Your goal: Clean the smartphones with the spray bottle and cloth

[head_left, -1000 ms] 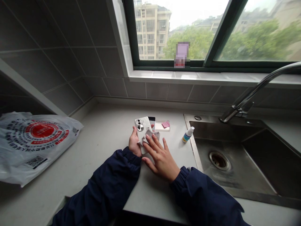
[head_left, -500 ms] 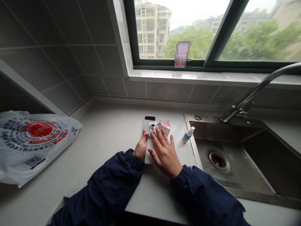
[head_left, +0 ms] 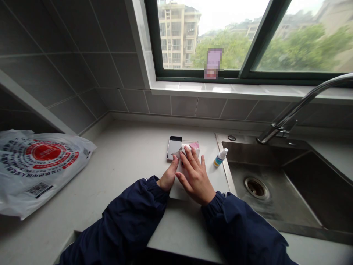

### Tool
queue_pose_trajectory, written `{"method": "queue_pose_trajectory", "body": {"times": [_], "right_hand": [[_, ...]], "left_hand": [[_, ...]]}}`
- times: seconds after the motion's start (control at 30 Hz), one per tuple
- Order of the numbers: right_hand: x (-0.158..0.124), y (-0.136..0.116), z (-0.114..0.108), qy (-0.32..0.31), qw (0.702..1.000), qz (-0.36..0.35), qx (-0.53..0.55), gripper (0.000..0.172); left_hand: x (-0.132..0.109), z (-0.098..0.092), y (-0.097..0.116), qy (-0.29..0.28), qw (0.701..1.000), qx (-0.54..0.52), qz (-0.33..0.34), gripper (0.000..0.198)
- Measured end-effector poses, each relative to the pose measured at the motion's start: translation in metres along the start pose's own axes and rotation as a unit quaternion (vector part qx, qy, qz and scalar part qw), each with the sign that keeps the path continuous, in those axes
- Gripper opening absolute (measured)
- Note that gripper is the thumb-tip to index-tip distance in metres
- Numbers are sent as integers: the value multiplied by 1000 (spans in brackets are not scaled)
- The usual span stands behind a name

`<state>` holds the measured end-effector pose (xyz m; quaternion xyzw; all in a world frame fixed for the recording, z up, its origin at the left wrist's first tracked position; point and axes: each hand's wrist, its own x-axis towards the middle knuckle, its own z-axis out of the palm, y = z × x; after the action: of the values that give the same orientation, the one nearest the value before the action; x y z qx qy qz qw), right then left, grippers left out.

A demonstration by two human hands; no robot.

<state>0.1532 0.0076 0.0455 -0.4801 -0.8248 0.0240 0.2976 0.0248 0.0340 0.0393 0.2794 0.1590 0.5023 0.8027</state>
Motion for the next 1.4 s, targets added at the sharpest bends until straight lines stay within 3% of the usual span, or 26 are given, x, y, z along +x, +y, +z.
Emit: {"method": "queue_pose_trajectory", "body": {"times": [0.23, 0.47, 0.87, 1.03, 1.17, 1.4], "right_hand": [[1, -3, -2, -27, 999, -42, -1, 59], [-2, -10, -2, -64, 994, -89, 11, 52], [-4, -13, 0, -70, 988, -126, 57, 48], [-6, -13, 6, -19, 984, -165, 68, 34], [-7, -10, 10, 43, 986, -146, 67, 29], [-9, -4, 16, 97, 989, -86, 69, 48]], "left_hand": [[-3, 6, 4, 54, 998, -26, 5, 54], [-2, -1, 11, 67, 988, -102, -92, 82], [0, -2, 37, 139, 989, -50, 18, 84], [3, -7, 51, 169, 983, -64, 20, 93], [3, -5, 48, 173, 982, -68, 43, 91], [3, 5, 34, 158, 984, -59, 58, 79]]}}
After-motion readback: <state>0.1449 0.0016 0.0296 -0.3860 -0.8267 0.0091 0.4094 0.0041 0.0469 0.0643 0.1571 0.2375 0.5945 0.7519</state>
